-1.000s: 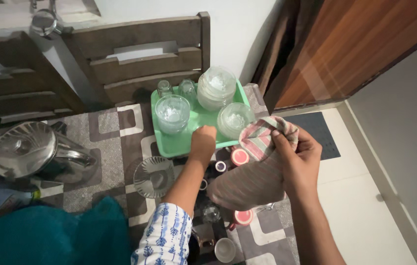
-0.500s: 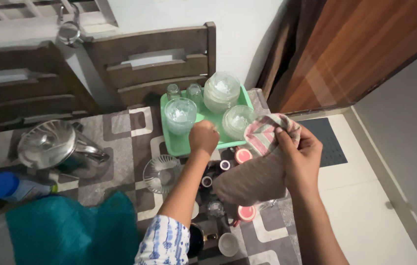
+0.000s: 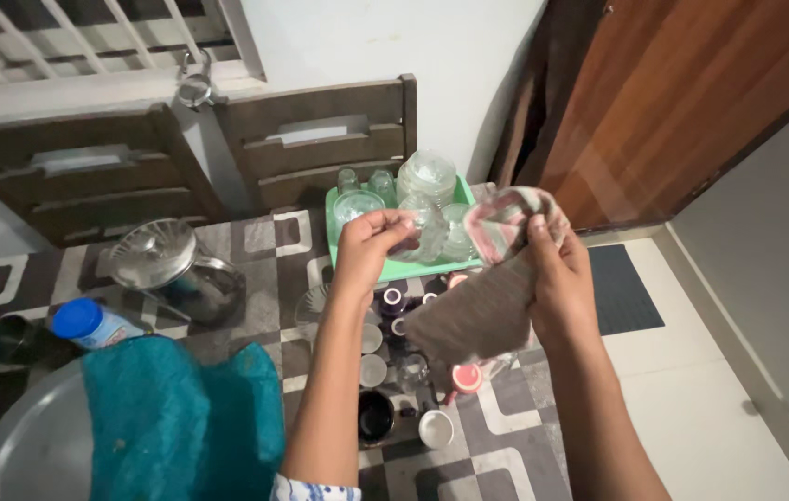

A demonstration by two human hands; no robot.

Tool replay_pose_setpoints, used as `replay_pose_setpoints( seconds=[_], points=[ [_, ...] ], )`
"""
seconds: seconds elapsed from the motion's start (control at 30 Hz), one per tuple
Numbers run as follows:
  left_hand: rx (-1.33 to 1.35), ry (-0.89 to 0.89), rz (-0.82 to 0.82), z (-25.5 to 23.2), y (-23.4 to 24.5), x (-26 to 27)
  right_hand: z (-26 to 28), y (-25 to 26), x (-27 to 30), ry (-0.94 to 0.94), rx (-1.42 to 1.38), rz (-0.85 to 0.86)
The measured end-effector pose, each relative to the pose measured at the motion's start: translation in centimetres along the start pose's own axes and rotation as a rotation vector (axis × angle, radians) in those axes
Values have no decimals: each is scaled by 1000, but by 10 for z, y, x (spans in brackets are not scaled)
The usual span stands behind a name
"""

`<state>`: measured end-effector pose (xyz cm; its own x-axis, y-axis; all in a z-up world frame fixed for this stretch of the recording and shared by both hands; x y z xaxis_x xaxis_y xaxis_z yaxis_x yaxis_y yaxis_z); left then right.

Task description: The person wipes glass cups and bowls by hand using a cloth, then places them into a green plastic tray.

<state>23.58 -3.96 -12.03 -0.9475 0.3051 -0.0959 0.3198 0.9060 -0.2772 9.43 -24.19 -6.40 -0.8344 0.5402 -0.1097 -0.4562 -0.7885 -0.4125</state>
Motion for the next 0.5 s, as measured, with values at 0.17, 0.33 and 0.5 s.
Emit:
replay_pose_setpoints(
  seconds=[0.17, 0.33, 0.5],
  points=[
    [97, -82, -40, -58, -23, 64, 41, -9, 30, 26, -286, 176],
    [117, -146, -87, -88, -39, 116, 69, -11, 57, 140, -269, 268],
    [135, -157, -132, -105, -52, 156, 93, -19, 86, 381, 117, 258]
  ],
)
Point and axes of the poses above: each hand's wrist, its own x-axis away from the middle knuckle, its own y-axis out of the back of the hand, z = x × y, the point moved 4 cm from there along -x, towards the middle knuckle, and after that the axes turned 4 degrees about -z, right-handed, at the moved point
